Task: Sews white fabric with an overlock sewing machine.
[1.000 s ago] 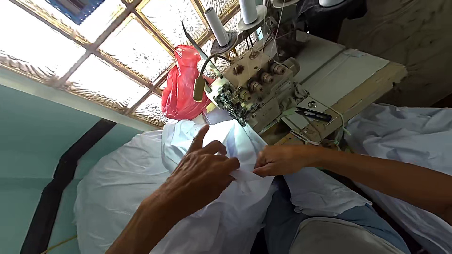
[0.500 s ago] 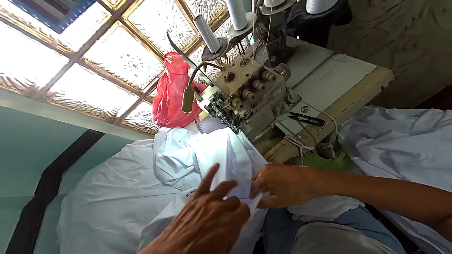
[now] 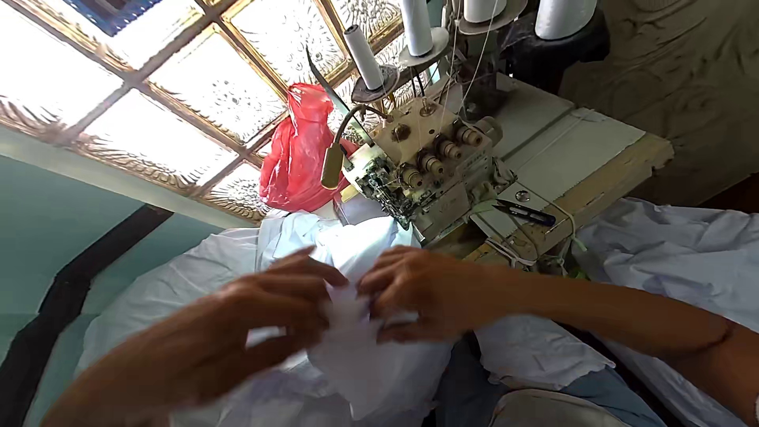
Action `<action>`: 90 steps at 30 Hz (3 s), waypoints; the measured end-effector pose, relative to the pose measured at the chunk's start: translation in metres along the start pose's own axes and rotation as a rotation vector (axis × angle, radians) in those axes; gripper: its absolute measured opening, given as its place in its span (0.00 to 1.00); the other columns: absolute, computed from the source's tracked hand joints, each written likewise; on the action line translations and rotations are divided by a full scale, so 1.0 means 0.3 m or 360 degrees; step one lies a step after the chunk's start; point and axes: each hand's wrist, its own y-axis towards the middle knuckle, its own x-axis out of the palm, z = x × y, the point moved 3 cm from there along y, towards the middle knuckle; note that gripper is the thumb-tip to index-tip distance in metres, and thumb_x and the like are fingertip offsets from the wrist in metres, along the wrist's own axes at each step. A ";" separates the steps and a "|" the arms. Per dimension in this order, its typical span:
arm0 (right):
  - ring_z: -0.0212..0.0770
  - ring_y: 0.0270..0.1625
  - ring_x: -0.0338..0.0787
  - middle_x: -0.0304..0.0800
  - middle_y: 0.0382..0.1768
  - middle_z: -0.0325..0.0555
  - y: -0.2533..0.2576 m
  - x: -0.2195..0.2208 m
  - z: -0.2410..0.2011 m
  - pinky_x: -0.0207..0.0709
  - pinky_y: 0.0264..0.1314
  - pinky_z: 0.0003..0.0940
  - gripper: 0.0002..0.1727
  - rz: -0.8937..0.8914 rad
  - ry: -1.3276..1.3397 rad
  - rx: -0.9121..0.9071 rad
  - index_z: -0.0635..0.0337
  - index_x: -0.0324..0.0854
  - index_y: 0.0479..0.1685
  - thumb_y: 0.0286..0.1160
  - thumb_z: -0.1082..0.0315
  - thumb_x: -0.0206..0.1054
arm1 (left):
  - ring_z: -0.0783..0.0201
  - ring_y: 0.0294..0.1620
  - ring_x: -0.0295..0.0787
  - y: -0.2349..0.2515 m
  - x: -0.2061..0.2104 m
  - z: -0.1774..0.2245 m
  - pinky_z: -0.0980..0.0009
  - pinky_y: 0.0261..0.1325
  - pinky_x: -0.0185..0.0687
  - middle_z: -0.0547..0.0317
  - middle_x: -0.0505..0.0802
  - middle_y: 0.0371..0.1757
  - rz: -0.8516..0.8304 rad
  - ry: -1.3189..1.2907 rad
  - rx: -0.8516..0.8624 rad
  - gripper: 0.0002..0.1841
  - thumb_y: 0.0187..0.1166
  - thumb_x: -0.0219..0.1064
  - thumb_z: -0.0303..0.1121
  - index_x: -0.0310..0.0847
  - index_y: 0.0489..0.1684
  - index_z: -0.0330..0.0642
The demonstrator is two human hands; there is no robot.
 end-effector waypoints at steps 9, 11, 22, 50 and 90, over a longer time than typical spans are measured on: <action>0.53 0.64 0.89 0.91 0.58 0.57 -0.106 -0.009 0.351 0.82 0.68 0.46 0.09 -0.0079 -0.0320 0.0287 0.68 0.91 0.36 0.61 0.87 0.70 | 0.64 0.65 0.89 -0.158 -0.035 -0.096 0.56 0.83 0.75 0.70 0.96 0.41 0.0421 -0.0241 -0.0058 0.17 0.85 0.61 0.42 0.87 0.25 0.50; 0.51 0.61 0.91 0.92 0.56 0.56 -0.118 -0.003 0.368 0.83 0.66 0.42 0.09 0.0023 -0.0373 0.0256 0.68 0.91 0.39 0.64 0.85 0.70 | 0.64 0.61 0.90 -0.151 -0.027 -0.093 0.54 0.85 0.71 0.70 0.95 0.37 0.0566 -0.0525 0.0028 0.18 0.84 0.60 0.43 0.84 0.21 0.52; 0.47 0.50 0.92 0.94 0.38 0.52 -0.142 -0.052 0.375 0.83 0.59 0.36 0.05 0.0011 -0.0215 0.0046 0.66 0.92 0.34 0.66 0.81 0.71 | 0.73 0.55 0.90 -0.096 -0.050 -0.150 0.66 0.72 0.82 0.78 0.93 0.41 0.1132 -0.0412 -0.0296 0.14 0.85 0.58 0.42 0.85 0.28 0.60; 0.47 0.57 0.94 0.97 0.46 0.53 -0.235 -0.005 0.304 0.74 0.77 0.43 0.11 0.0048 -0.0017 0.0224 0.68 0.93 0.45 0.77 0.75 0.64 | 0.58 0.23 0.82 0.240 0.335 0.012 0.63 0.30 0.73 0.57 0.83 0.24 0.0516 0.0967 -0.0312 0.17 0.82 0.56 0.38 0.85 0.24 0.42; 0.51 0.49 0.92 0.93 0.38 0.50 -0.205 0.048 0.283 0.80 0.67 0.49 0.13 0.0114 -0.0330 0.0343 0.62 0.94 0.45 0.78 0.78 0.62 | 0.74 0.52 0.88 -0.139 0.017 0.045 0.47 0.80 0.65 0.78 0.91 0.35 0.0076 0.0625 -0.0269 0.15 0.79 0.57 0.49 0.90 0.32 0.60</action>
